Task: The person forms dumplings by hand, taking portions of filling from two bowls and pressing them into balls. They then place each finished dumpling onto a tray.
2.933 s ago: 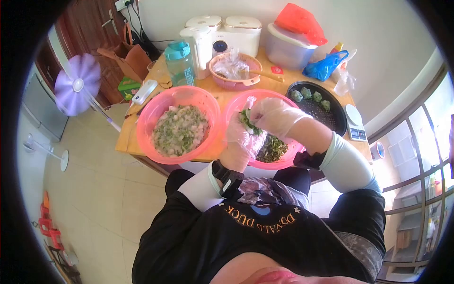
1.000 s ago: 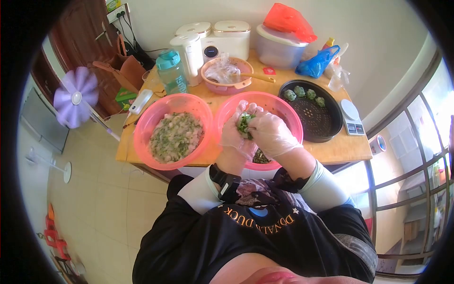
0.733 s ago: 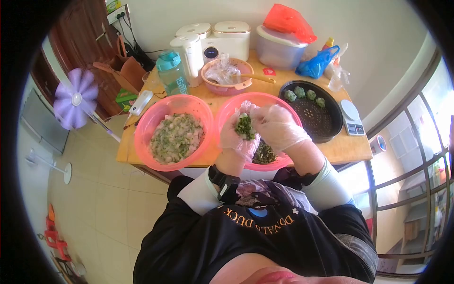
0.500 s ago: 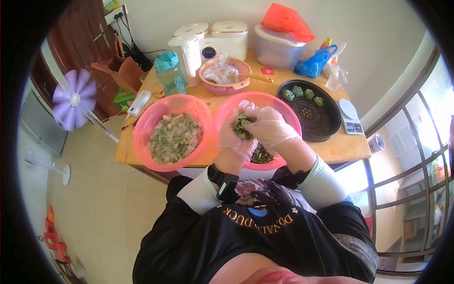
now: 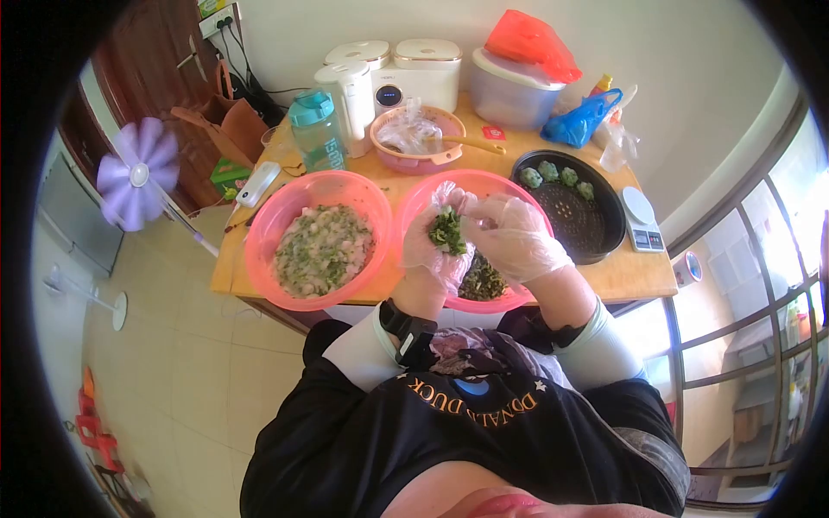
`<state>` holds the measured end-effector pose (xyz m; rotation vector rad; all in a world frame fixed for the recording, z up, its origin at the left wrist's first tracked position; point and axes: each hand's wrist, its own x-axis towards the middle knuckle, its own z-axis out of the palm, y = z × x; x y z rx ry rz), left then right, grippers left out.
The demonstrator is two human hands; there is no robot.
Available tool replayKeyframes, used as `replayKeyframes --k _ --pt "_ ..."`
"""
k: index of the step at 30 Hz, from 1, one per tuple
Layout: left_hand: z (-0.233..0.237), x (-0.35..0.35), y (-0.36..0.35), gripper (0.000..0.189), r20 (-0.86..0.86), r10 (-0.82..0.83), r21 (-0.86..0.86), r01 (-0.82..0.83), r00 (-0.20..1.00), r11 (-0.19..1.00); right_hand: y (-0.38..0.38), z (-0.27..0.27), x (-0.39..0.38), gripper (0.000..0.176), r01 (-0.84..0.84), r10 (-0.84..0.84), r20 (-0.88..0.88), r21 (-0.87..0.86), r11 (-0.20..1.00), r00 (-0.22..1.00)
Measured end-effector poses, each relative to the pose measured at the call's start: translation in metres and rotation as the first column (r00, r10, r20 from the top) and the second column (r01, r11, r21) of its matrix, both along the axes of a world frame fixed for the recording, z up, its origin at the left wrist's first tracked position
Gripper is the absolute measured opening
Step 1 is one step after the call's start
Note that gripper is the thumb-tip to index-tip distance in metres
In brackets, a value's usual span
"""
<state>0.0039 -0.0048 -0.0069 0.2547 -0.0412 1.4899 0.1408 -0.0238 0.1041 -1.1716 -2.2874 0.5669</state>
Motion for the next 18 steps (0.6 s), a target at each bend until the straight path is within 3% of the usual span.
replayKeyframes --k 1,2,4,8,10,11,13,14,16,18 --pt "-0.003 -0.002 0.002 0.030 0.029 -0.076 0.161 0.070 0.997 0.984 -0.004 0.002 0.001 0.030 0.048 -0.057 -0.048 -0.175 0.983 0.997" --pt "0.000 0.000 0.000 0.030 0.028 -0.079 0.161 0.073 0.996 0.984 -0.003 -0.004 0.000 0.030 0.051 -0.060 -0.048 -0.176 0.983 0.997" --pt "0.010 0.006 -0.004 0.030 0.036 0.010 0.040 -0.011 0.999 0.999 0.001 -0.022 -0.004 0.037 0.041 -0.101 -0.185 -0.303 0.952 0.978" --pt "0.013 0.007 -0.007 0.030 0.000 0.001 -0.027 -0.001 1.000 1.000 0.008 -0.024 -0.009 0.033 0.052 -0.134 -0.179 -0.400 0.915 0.975" --pt "0.005 0.005 -0.002 0.029 0.068 -0.136 0.291 0.111 0.988 0.950 0.015 -0.035 -0.009 0.029 -0.002 -0.208 -0.316 -0.555 0.832 0.926" --pt "0.006 0.005 -0.004 0.029 0.068 -0.135 0.291 0.110 0.988 0.950 0.014 -0.034 -0.010 0.029 -0.003 -0.208 -0.316 -0.555 0.832 0.926" --pt "0.010 0.007 -0.010 0.034 0.006 0.026 -0.094 -0.026 1.000 0.995 0.011 -0.030 -0.013 0.028 0.017 -0.185 -0.287 -0.501 0.865 0.940" --pt "0.005 0.008 -0.007 0.034 0.007 0.026 -0.092 -0.025 1.000 0.995 0.011 -0.030 -0.014 0.028 0.017 -0.184 -0.287 -0.500 0.866 0.940" --pt "-0.016 0.010 0.005 0.035 0.086 0.021 0.046 -0.025 0.996 0.999 0.012 -0.033 -0.015 0.024 0.023 -0.023 -0.024 -0.038 0.999 0.999" --pt "-0.020 0.007 0.008 0.035 0.048 0.013 0.027 -0.015 0.999 1.000 0.012 -0.036 -0.015 0.023 0.016 -0.016 0.020 0.018 1.000 1.000"
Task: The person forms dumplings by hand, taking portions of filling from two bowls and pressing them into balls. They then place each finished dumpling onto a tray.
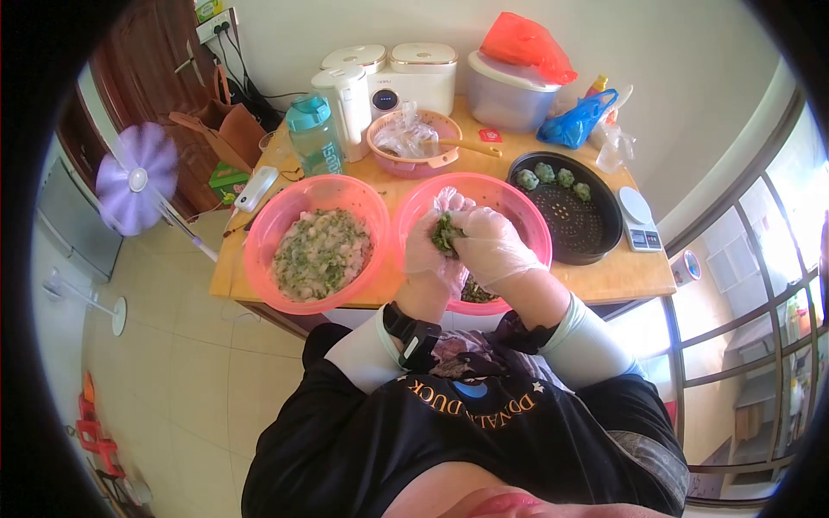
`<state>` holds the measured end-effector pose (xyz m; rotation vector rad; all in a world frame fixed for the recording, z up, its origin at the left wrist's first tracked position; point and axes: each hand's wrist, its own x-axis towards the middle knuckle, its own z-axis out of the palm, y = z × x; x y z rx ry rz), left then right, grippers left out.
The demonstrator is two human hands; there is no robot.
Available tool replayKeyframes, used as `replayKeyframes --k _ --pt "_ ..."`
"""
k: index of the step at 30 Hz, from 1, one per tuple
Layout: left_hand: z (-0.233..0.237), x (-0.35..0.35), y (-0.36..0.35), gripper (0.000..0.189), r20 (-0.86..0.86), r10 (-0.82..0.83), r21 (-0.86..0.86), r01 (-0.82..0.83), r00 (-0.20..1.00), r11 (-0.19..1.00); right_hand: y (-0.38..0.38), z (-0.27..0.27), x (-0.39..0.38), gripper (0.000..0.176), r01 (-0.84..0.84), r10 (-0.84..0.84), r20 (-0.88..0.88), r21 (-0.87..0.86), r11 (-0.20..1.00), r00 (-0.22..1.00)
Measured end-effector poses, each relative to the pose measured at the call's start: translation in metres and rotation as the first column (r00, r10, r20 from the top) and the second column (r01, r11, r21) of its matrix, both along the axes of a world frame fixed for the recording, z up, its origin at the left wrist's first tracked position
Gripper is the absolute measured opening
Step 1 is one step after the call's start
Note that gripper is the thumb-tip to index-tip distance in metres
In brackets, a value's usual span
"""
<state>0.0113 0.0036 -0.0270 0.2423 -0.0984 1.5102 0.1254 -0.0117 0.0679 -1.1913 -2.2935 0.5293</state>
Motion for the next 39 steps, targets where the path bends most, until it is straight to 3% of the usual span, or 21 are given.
replayKeyframes --k 8,10,14,17,19,21,23,25,27,31,33,37,39 --pt "0.004 -0.004 -0.002 0.032 -0.031 0.018 -0.151 -0.023 0.999 0.988 -0.012 0.017 -0.005 0.022 0.001 -0.005 0.063 0.053 0.999 0.998" --pt "0.006 -0.003 -0.005 0.030 -0.027 -0.002 -0.128 -0.001 1.000 0.992 -0.008 0.005 -0.007 0.023 -0.021 0.020 -0.099 -0.008 1.000 0.995" --pt "-0.001 -0.004 -0.001 0.029 -0.109 0.013 -0.172 -0.031 0.994 0.985 -0.004 0.005 -0.006 0.022 -0.065 0.063 -0.095 -0.025 0.998 0.994" --pt "0.011 -0.002 -0.003 0.025 -0.084 0.078 -0.251 -0.097 0.993 0.963 -0.014 0.029 -0.002 0.014 0.025 -0.030 -0.062 -0.078 0.997 0.998" --pt "0.020 -0.002 -0.008 0.025 -0.082 0.110 -0.211 -0.125 0.991 0.969 -0.018 0.033 0.005 0.014 0.003 0.006 -0.090 0.107 0.994 0.996" --pt "0.010 -0.006 -0.005 0.026 -0.093 0.065 -0.177 -0.081 0.994 0.981 -0.015 0.018 0.001 0.015 -0.017 0.040 -0.153 0.148 0.989 0.987" --pt "0.011 -0.004 -0.009 0.026 -0.114 0.012 -0.142 -0.028 0.993 0.989 -0.012 0.005 -0.008 0.015 -0.161 0.226 -0.141 0.366 0.917 0.964" --pt "0.028 0.000 -0.020 0.027 -0.139 -0.054 -0.162 0.031 0.989 0.986 -0.003 -0.011 -0.009 0.016 -0.178 0.210 -0.063 0.334 0.926 0.976" --pt "0.015 0.000 -0.012 0.028 -0.141 -0.046 -0.192 0.018 0.989 0.981 -0.002 -0.012 -0.012 0.015 -0.080 0.109 -0.174 0.168 0.983 0.979" --pt "0.012 -0.002 -0.012 0.031 -0.153 -0.016 -0.264 -0.025 0.988 0.964 0.000 -0.014 -0.015 0.016 -0.053 0.065 -0.090 0.139 0.989 0.994" --pt "0.012 -0.002 -0.011 0.032 -0.170 0.018 -0.251 -0.061 0.985 0.966 0.004 -0.006 -0.011 0.018 -0.209 0.179 0.156 0.207 0.956 0.972" --pt "0.037 0.001 -0.021 0.032 -0.162 0.104 -0.220 -0.138 0.981 0.966 -0.008 0.027 0.006 0.018 -0.089 0.091 -0.043 0.045 0.995 0.995" --pt "0.023 -0.004 -0.014 0.031 -0.145 0.095 -0.189 -0.122 0.985 0.974 -0.008 0.025 0.017 0.021 -0.108 0.175 -0.130 0.410 0.906 0.976"
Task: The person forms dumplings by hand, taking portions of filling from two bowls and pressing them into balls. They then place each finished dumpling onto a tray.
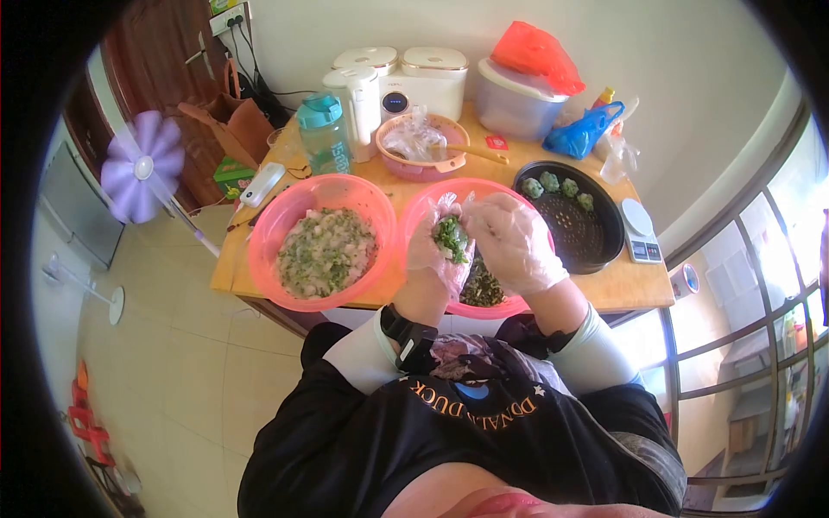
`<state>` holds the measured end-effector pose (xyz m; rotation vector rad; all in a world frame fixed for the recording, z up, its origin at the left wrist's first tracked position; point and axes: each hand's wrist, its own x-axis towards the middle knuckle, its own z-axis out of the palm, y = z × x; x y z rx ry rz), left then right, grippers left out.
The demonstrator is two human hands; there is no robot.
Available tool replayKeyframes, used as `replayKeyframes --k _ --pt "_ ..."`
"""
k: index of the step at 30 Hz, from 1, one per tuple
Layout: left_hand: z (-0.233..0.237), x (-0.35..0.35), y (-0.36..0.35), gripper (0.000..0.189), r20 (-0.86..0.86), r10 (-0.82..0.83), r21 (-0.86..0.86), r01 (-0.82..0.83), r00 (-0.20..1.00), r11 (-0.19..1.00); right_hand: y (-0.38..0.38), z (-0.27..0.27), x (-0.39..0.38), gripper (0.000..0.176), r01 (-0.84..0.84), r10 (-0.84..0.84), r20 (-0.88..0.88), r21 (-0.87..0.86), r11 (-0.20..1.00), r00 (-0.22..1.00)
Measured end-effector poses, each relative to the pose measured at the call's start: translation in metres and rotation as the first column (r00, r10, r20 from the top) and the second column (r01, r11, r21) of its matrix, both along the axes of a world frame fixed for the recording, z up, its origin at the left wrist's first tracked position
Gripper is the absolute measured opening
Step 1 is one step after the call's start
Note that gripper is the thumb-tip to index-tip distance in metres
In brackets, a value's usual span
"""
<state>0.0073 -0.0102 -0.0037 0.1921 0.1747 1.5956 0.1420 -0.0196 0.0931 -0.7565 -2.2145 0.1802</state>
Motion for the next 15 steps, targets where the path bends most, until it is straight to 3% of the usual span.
replayKeyframes --k 2,4,8,12,14,15 --pt "-0.001 -0.002 -0.003 0.031 0.011 -0.023 0.031 0.023 1.000 0.999 0.002 -0.011 -0.009 0.029 0.016 -0.015 -0.024 0.034 0.999 1.000" --pt "0.008 0.001 -0.014 0.030 -0.171 -0.056 0.152 0.082 0.984 0.985 -0.001 -0.010 -0.013 0.037 -0.133 0.081 0.250 0.202 0.970 0.965" --pt "0.025 0.002 -0.019 0.027 -0.059 -0.135 0.082 0.139 0.989 0.987 0.004 -0.017 -0.011 0.043 -0.203 0.153 0.316 0.131 0.970 0.936" --pt "0.025 -0.006 -0.009 0.025 -0.004 -0.187 0.000 0.187 0.982 0.982 0.013 -0.015 0.005 0.042 -0.263 0.213 0.227 0.220 0.939 0.950" --pt "0.016 -0.010 -0.001 0.027 0.040 -0.177 -0.055 0.179 0.983 0.982 0.006 -0.011 0.016 0.040 -0.158 0.146 0.077 0.196 0.968 0.986" --pt "0.014 -0.013 0.001 0.026 -0.017 -0.157 0.031 0.157 0.988 0.987 0.007 -0.017 0.018 0.037 -0.121 0.116 0.037 0.214 0.969 0.993"
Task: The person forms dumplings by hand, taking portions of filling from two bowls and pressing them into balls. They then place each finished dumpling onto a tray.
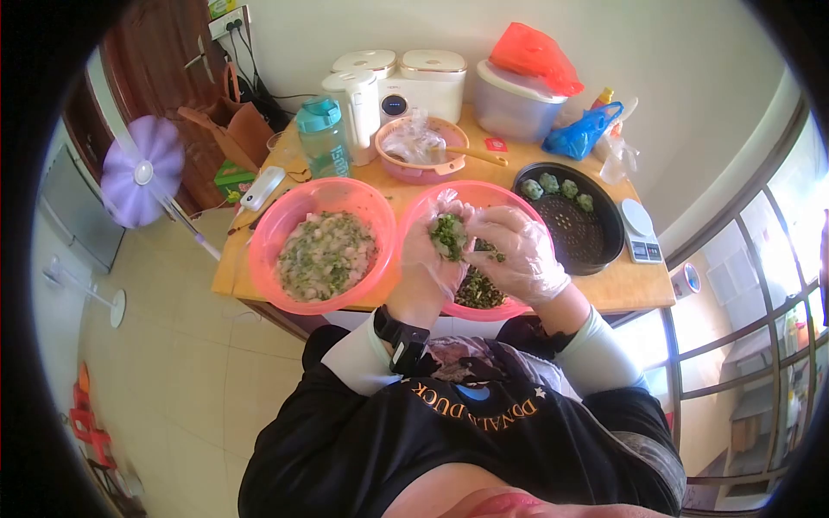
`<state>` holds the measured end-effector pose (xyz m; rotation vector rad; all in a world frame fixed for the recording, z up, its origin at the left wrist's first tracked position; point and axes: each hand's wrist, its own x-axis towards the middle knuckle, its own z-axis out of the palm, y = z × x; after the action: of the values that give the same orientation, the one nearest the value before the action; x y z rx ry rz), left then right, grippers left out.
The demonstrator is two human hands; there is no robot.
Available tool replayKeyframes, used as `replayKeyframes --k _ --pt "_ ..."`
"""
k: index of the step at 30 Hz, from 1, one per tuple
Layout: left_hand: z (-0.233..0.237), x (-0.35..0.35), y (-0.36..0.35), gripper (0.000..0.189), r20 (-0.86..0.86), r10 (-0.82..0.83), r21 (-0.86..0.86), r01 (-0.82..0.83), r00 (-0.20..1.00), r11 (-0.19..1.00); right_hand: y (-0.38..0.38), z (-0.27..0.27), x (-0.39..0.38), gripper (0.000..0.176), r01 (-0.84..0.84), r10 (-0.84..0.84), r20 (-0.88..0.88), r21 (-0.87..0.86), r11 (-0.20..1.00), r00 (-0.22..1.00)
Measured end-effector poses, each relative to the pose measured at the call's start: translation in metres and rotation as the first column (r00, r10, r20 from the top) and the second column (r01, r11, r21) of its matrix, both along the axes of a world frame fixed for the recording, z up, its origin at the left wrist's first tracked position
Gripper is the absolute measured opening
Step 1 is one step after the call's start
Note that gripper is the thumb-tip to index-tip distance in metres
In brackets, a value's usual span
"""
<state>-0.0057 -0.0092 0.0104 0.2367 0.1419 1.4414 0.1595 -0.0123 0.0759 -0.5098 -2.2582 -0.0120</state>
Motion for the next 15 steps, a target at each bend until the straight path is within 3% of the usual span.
replayKeyframes --k 1,2,3,4,7,12,15 --pt "-0.002 -0.002 0.001 0.026 -0.041 0.023 0.093 -0.019 0.999 0.995 -0.003 -0.001 -0.002 0.037 -0.001 0.001 0.001 0.000 1.000 1.000" --pt "0.000 -0.002 0.002 0.026 -0.041 0.023 0.093 -0.019 0.999 0.996 -0.009 0.002 -0.007 0.035 0.169 -0.149 0.080 -0.419 0.892 0.986" --pt "0.003 -0.001 0.003 0.028 -0.081 0.048 0.056 -0.044 0.996 0.997 -0.015 0.003 -0.013 0.034 0.323 -0.251 0.212 -0.740 0.590 0.945" --pt "0.006 0.001 0.002 0.032 -0.122 0.069 0.020 -0.067 0.990 0.998 -0.021 0.001 -0.017 0.034 0.238 -0.248 0.121 -0.817 0.526 0.961" --pt "0.015 0.011 -0.003 0.035 -0.144 0.139 0.024 -0.137 0.980 0.990 -0.015 -0.028 -0.029 0.032 0.228 -0.337 0.054 -0.834 0.502 0.940" --pt "0.006 0.016 0.001 0.034 -0.125 0.157 -0.057 -0.165 0.980 0.985 -0.008 -0.030 -0.036 0.025 0.190 -0.298 0.056 -0.876 0.444 0.953" --pt "-0.005 0.013 0.006 0.028 -0.094 0.113 -0.074 -0.120 0.989 0.990 -0.007 -0.029 -0.038 0.020 0.084 -0.271 -0.074 -0.846 0.527 0.960"
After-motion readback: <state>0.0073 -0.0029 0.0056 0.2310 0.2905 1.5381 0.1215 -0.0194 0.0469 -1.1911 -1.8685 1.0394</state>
